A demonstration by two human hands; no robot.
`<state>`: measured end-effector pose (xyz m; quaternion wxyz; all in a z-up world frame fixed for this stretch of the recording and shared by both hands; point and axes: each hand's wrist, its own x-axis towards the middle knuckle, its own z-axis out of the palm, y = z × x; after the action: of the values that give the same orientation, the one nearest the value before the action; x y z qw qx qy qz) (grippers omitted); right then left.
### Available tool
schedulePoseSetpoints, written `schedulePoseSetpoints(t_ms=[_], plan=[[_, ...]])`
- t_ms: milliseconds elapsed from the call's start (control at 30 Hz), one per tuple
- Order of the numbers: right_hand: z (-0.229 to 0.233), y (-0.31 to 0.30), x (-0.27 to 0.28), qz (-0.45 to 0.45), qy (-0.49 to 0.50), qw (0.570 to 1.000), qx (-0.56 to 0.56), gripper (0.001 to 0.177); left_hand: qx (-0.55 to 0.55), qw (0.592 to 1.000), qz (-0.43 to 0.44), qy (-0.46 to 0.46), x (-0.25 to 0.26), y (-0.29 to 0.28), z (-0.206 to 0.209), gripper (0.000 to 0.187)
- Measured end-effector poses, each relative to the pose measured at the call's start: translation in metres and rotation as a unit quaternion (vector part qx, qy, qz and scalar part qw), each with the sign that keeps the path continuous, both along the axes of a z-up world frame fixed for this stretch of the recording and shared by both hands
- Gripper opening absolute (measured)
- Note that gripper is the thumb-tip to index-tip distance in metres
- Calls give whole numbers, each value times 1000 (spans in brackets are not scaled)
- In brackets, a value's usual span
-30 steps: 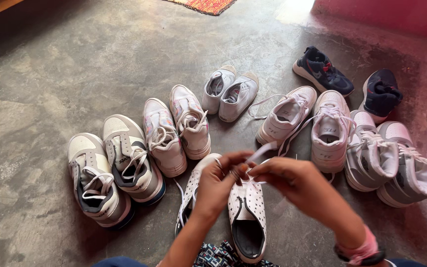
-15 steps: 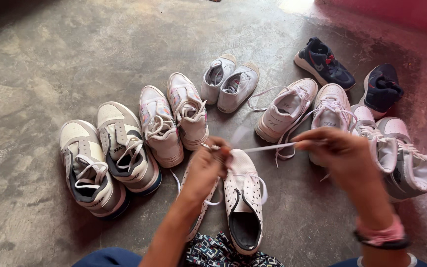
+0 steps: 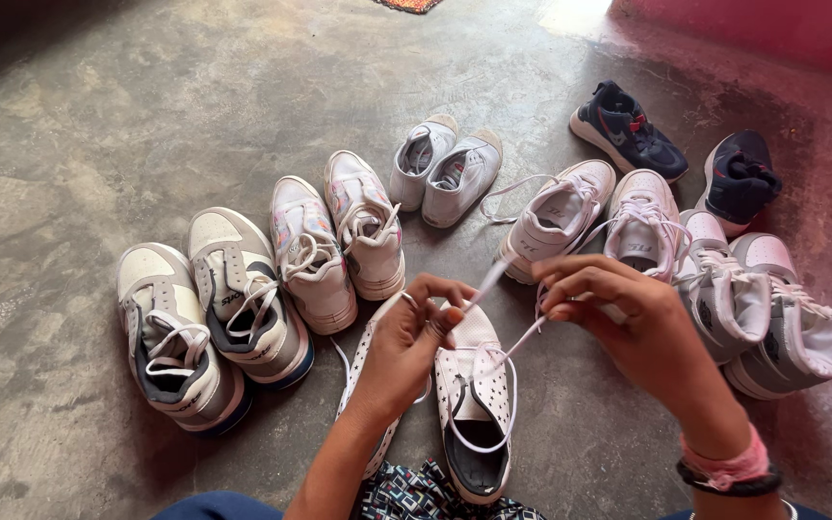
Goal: The person sits on the floor and laces a white sneaker by threading the laces through the eyelets and tying them. They then move to a second white sneaker with black star patterns and begin lacing it in the same manner.
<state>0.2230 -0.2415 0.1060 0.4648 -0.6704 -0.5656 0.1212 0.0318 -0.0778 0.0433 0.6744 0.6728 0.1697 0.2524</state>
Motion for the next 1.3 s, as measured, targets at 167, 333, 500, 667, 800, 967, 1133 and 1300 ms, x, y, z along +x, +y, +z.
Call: schedulePoseSetpoints(t_ms=[167,333,500,667,800,967,1133,1300], plan=[[-3,4,-6,19,62,997,30,12,-43,994,-90,-52,2,-3,-4,18],[-6,3,-10,-22,123,992,26,16,-89,984,-143,-53,2,-5,0,18],[-4,4,-14,-59,32,996,55,15,-92,982,-165,26,-3,-9,11,24],[-11,6,-15,-84,38,991,96,18,88,988,-90,88,-16,4,8,26],[-46,25,-19,-85,76,991,73,28,-21,997,74,-13,-53,67,16,22],[-120,54,-55,0,96,984,-150,29,78,973,216,33,-140,131,48,21],[-162,54,-63,24,126,980,-153,36,77,953,292,37,-174,145,52,21],[-169,51,-64,2,131,977,-166,42,60,939,339,7,-171,160,38,16]])
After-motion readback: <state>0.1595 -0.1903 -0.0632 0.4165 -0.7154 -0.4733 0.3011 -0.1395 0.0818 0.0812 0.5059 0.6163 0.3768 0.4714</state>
